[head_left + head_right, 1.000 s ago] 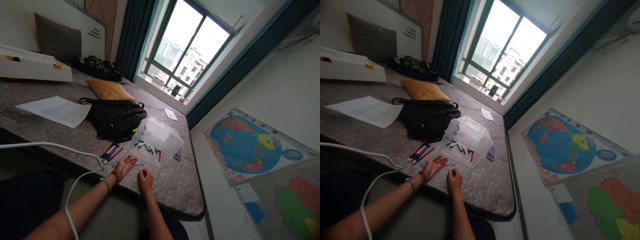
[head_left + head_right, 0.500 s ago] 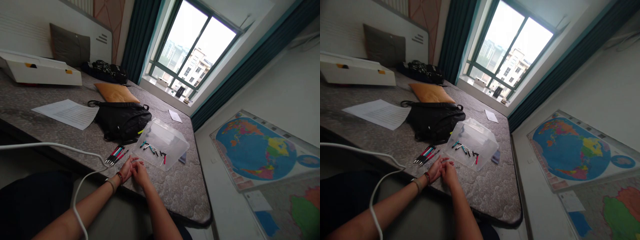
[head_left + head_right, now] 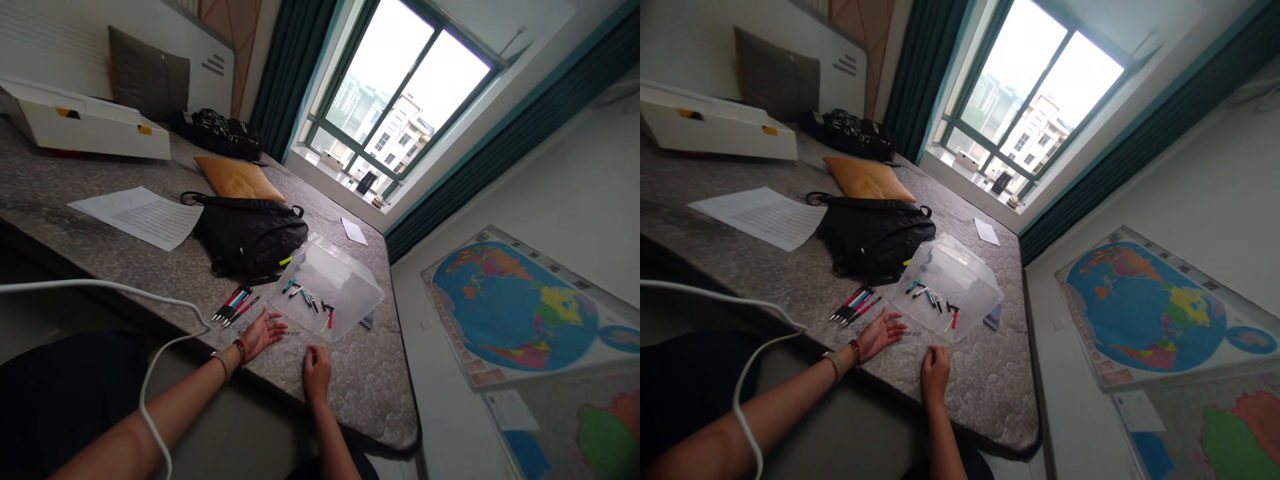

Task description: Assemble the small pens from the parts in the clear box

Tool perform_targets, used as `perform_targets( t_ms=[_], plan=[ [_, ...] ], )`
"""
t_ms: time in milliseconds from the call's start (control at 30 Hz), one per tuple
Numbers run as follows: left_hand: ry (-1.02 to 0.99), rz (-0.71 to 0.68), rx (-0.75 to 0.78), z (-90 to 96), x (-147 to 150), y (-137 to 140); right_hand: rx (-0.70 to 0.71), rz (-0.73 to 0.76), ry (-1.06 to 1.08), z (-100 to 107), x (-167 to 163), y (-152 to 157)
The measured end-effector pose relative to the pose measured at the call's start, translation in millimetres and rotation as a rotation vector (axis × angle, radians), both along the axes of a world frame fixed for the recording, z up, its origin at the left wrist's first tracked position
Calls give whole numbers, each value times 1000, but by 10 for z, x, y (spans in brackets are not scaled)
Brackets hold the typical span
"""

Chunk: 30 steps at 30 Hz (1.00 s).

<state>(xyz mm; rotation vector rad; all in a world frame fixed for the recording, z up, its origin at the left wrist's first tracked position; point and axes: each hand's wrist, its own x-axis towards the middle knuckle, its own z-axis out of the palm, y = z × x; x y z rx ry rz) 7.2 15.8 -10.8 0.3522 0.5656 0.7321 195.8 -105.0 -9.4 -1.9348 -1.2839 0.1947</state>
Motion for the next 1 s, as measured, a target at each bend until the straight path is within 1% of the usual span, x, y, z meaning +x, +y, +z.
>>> perform_targets(
  t_ms=[67,167,233,333,400,467,500,567,600,667,733,800,867,933,1000],
  plan=[
    [12,-10,23,-34,11,0,-46,-12,-152,-74,-39,-81],
    [88,1,78,-49,38,-17,-106,-65,-272,-66,-125,-70],
    [205,-16,189,-34,44,-53,-141,-74,-305,-26,-153,-37],
    [390,-132,396,3,-29,-168,-191,-93,-329,15,-156,-23],
    [489,-220,512,27,-163,-278,-220,-105,-333,23,-151,-32],
    [629,-317,733,55,-359,-383,-245,-109,-327,24,-146,-39],
    [694,-360,818,73,-472,-423,-258,-111,-321,23,-144,-39],
    [797,-424,948,124,-700,-453,-279,-118,-303,17,-136,-33],
    [846,-431,995,160,-807,-438,-282,-119,-294,11,-132,-29],
    [956,-409,1080,254,-982,-348,-298,-121,-273,-1,-123,-22],
    [1089,-333,1165,369,-1092,-191,-301,-125,-253,-9,-116,-21],
    [1228,-251,1255,480,-1131,10,-303,-128,-239,-7,-112,-24],
    [1353,-234,1319,563,-1106,216,-313,-128,-227,1,-114,-28],
    [1452,-248,1291,610,-1024,385,-309,-124,-225,9,-120,-31],
    [1498,-213,1252,621,-899,495,-284,-124,-239,5,-124,-33]
  ],
)
